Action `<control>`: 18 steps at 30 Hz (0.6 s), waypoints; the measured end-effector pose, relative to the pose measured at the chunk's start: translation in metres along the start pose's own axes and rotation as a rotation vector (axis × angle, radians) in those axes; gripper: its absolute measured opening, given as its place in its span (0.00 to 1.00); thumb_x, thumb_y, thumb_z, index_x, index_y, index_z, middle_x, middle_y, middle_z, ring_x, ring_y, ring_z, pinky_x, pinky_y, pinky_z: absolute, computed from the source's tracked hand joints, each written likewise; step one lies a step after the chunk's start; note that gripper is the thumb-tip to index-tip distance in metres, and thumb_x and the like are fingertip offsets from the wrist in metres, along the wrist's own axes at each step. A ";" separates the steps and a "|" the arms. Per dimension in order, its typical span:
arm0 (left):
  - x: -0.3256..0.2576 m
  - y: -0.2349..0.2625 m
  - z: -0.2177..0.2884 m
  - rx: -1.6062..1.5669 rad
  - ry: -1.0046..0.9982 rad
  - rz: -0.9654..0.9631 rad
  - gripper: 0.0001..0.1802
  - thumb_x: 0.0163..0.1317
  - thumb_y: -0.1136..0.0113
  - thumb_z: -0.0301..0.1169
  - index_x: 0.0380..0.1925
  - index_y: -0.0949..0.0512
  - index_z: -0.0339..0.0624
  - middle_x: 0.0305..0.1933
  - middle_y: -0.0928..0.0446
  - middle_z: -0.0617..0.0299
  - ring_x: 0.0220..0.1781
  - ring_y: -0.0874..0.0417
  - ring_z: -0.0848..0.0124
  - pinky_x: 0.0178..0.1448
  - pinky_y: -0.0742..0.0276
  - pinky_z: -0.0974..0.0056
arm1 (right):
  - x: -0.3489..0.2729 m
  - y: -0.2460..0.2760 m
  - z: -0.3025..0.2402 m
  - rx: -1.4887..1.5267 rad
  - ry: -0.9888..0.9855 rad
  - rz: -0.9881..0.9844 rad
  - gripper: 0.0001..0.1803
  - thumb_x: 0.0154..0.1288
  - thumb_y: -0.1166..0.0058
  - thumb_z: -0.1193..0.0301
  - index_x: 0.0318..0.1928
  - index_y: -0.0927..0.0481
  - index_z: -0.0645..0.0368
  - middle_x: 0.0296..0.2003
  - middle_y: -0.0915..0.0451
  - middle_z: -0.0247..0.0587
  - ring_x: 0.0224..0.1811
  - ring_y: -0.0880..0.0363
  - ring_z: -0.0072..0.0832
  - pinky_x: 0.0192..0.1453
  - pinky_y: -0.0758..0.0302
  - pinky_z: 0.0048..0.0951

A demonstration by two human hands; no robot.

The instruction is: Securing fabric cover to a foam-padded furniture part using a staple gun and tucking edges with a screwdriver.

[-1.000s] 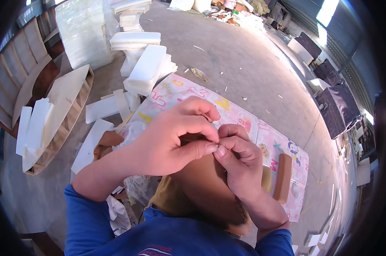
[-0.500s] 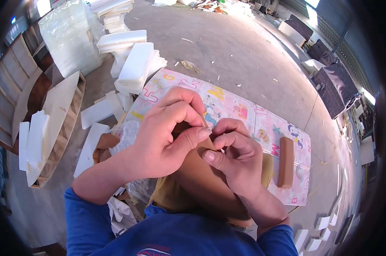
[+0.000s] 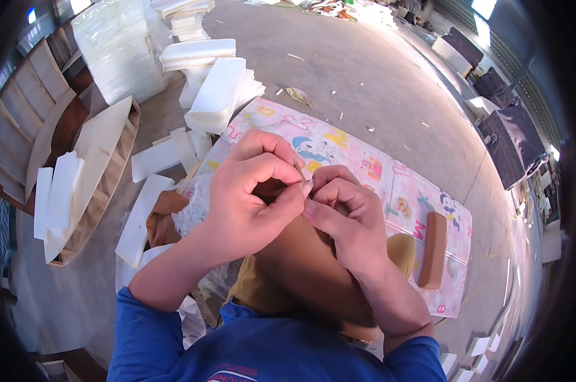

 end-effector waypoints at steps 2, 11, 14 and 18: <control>-0.006 0.002 -0.009 -0.085 0.090 0.079 0.18 0.61 0.41 0.16 0.51 0.28 0.34 0.55 0.30 0.54 0.51 0.18 0.63 0.53 0.22 0.61 | 0.004 -0.006 0.008 -0.018 0.012 0.004 0.06 0.57 0.35 0.77 0.27 0.20 0.64 0.40 0.24 0.37 0.43 0.27 0.22 0.47 0.30 0.25; -0.039 -0.002 -0.054 -0.071 0.130 0.017 0.41 0.74 0.65 0.59 0.67 0.35 0.30 0.71 0.34 0.45 0.72 0.33 0.55 0.75 0.43 0.54 | 0.005 0.001 0.012 -0.149 0.016 0.094 0.08 0.58 0.35 0.76 0.26 0.21 0.64 0.39 0.26 0.35 0.39 0.29 0.19 0.43 0.32 0.23; -0.035 -0.013 -0.043 0.007 0.064 0.153 0.27 0.64 0.43 0.36 0.59 0.28 0.31 0.60 0.26 0.45 0.63 0.27 0.54 0.68 0.35 0.55 | 0.003 0.004 0.008 -0.181 0.038 0.109 0.08 0.58 0.35 0.76 0.25 0.21 0.64 0.39 0.26 0.35 0.38 0.29 0.18 0.41 0.32 0.21; -0.027 -0.017 -0.038 0.050 0.065 0.211 0.24 0.58 0.36 0.27 0.55 0.25 0.32 0.52 0.22 0.47 0.54 0.23 0.53 0.61 0.31 0.54 | 0.003 0.007 0.008 -0.137 0.020 0.137 0.08 0.59 0.35 0.76 0.26 0.21 0.64 0.39 0.26 0.33 0.35 0.30 0.15 0.38 0.34 0.19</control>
Point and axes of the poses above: each hand's wrist, its own x-axis towards the middle knuckle, its own y-axis out of the back of the hand, z = x × y, the point moved 6 cm from there along x, towards the middle knuckle
